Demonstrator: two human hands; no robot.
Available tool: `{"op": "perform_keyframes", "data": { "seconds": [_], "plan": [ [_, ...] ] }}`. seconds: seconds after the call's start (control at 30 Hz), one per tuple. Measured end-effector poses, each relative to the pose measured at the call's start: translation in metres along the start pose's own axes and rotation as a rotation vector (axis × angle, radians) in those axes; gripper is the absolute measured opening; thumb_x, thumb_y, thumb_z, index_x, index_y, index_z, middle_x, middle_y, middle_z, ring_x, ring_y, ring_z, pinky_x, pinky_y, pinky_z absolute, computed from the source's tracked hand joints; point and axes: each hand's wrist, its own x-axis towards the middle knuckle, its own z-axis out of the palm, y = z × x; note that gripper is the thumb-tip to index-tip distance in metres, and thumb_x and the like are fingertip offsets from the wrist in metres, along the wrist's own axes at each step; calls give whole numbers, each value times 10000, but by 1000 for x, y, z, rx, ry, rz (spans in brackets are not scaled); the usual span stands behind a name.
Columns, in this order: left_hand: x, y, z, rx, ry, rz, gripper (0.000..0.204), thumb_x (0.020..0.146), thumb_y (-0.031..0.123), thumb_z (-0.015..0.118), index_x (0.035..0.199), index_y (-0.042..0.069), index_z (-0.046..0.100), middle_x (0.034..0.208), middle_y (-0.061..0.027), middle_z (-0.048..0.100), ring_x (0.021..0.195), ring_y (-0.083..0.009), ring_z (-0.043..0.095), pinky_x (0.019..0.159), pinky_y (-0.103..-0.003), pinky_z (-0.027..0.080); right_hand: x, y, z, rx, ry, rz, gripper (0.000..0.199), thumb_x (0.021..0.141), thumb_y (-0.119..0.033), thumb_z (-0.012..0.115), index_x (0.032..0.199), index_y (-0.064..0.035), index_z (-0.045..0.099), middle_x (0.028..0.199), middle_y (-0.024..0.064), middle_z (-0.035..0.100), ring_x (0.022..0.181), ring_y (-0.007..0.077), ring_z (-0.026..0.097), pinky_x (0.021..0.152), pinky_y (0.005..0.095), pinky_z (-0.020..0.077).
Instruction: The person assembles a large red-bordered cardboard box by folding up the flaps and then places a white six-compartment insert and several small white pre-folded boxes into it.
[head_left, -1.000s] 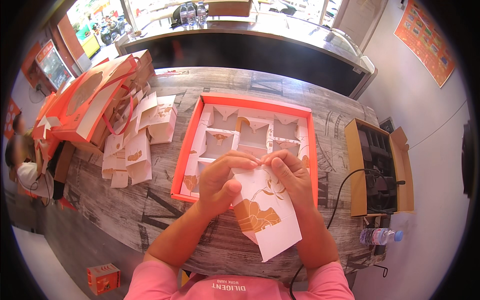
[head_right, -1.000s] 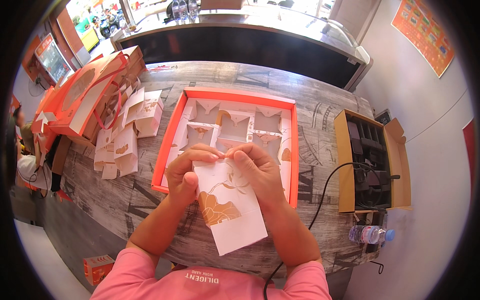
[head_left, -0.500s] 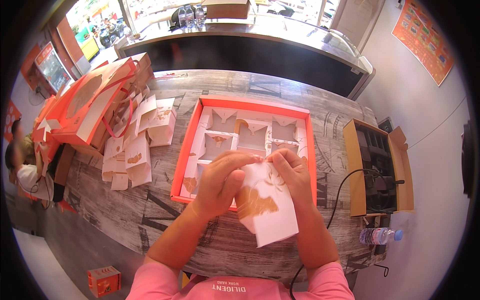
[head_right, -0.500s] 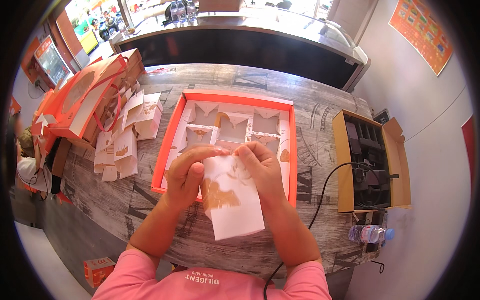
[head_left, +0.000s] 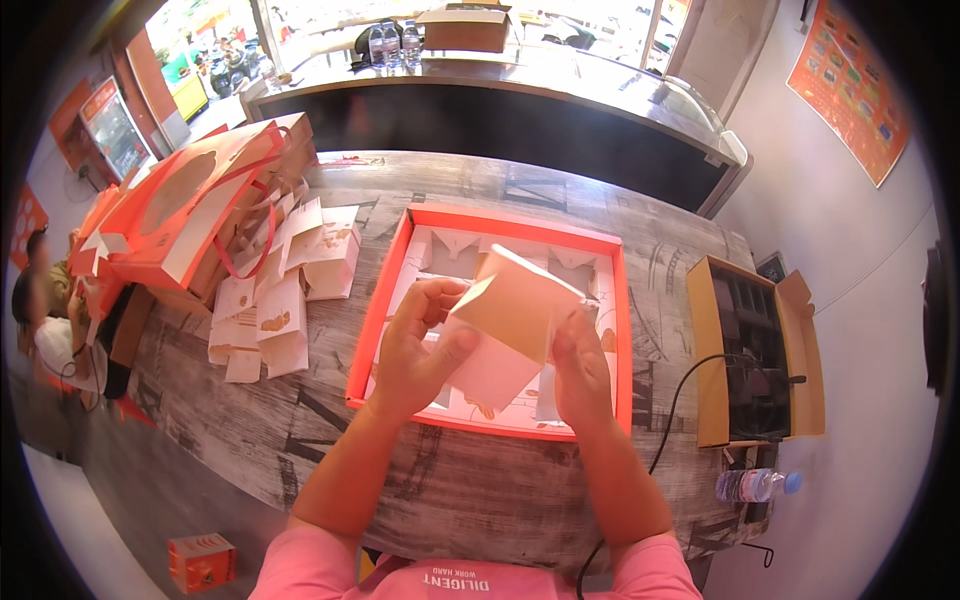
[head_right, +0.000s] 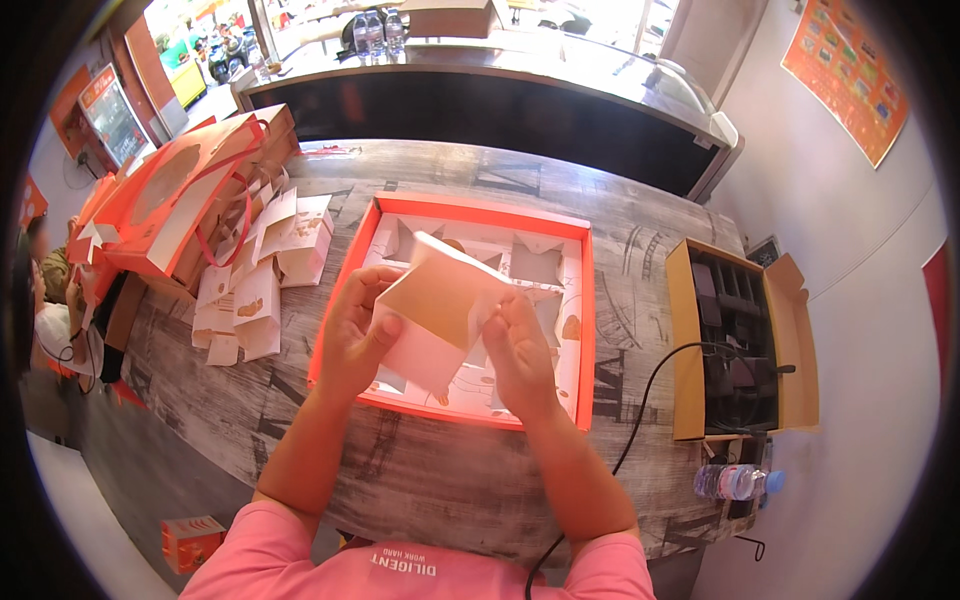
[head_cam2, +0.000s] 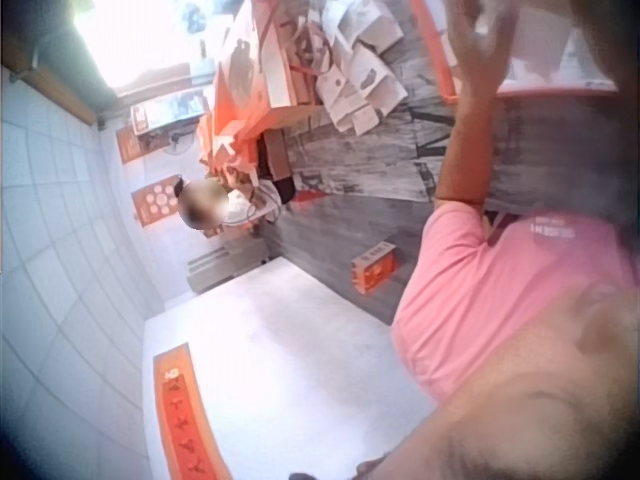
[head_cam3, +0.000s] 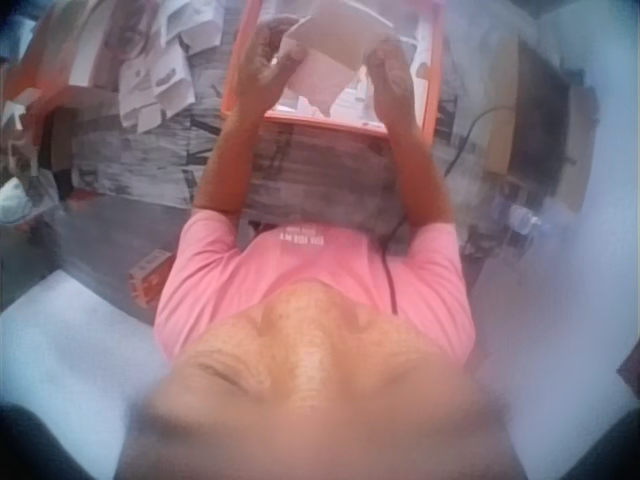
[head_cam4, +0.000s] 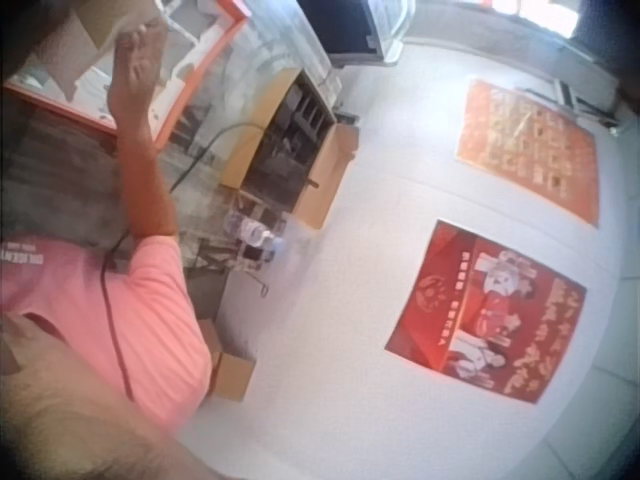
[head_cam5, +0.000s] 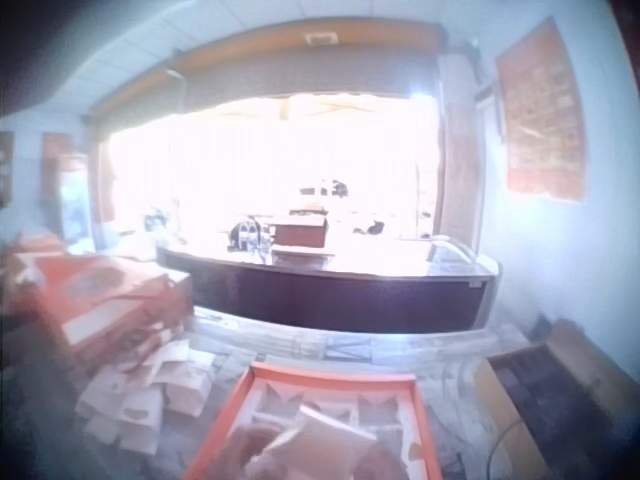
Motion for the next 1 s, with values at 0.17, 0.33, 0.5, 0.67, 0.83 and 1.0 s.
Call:
{"op": "perform_keyframes", "data": {
  "seconds": [0.17,0.33,0.5,0.67,0.83,1.0],
  "plan": [
    [-3,-14,3,-36,13,4,619,1035,281,751,1506,37,431,1221,-67,673,1103,-134,654,930,-325,553,-1,2,0,-77,31,-229,589,1037,7,610,1567,-33,358,1547,176,472,1200,228,662,971,350,562],
    [-3,-8,11,-64,6,-87,554,1078,294,694,1532,67,474,1255,-46,626,1114,-119,634,885,-288,572,-1,1,0,-21,91,-240,568,982,0,673,1504,-52,455,1562,185,473,1167,237,676,930,355,600],
    [-8,-11,10,-41,-46,-71,462,1106,330,643,1456,39,563,1349,-75,551,1122,-109,620,858,-269,584,-3,0,-7,-396,18,-198,404,948,-35,741,1331,-26,614,1519,153,504,1144,207,662,893,343,621],
    [-7,-13,8,-67,-159,3,351,1116,331,624,1307,38,601,1229,-57,531,1074,-98,587,836,-251,575,0,-5,-8,-131,-9,-156,301,971,-32,718,1258,-13,630,1350,96,540,1082,138,608,854,295,600],
    [-14,-17,18,-81,-56,65,273,1118,265,627,1256,30,608,1222,-46,512,1076,-92,551,860,-247,547,-3,-8,-9,-207,-34,-131,243,987,-28,698,1215,-10,616,1301,69,548,1069,128,605,837,273,579],
    [-45,-31,17,-269,-70,-69,244,1113,198,634,1289,31,608,1279,-40,562,1139,-81,550,947,-260,506,-30,-1,-8,-204,4,-27,315,984,-31,711,1265,-18,568,1280,73,562,1154,152,626,850,278,578]
  ]
}}
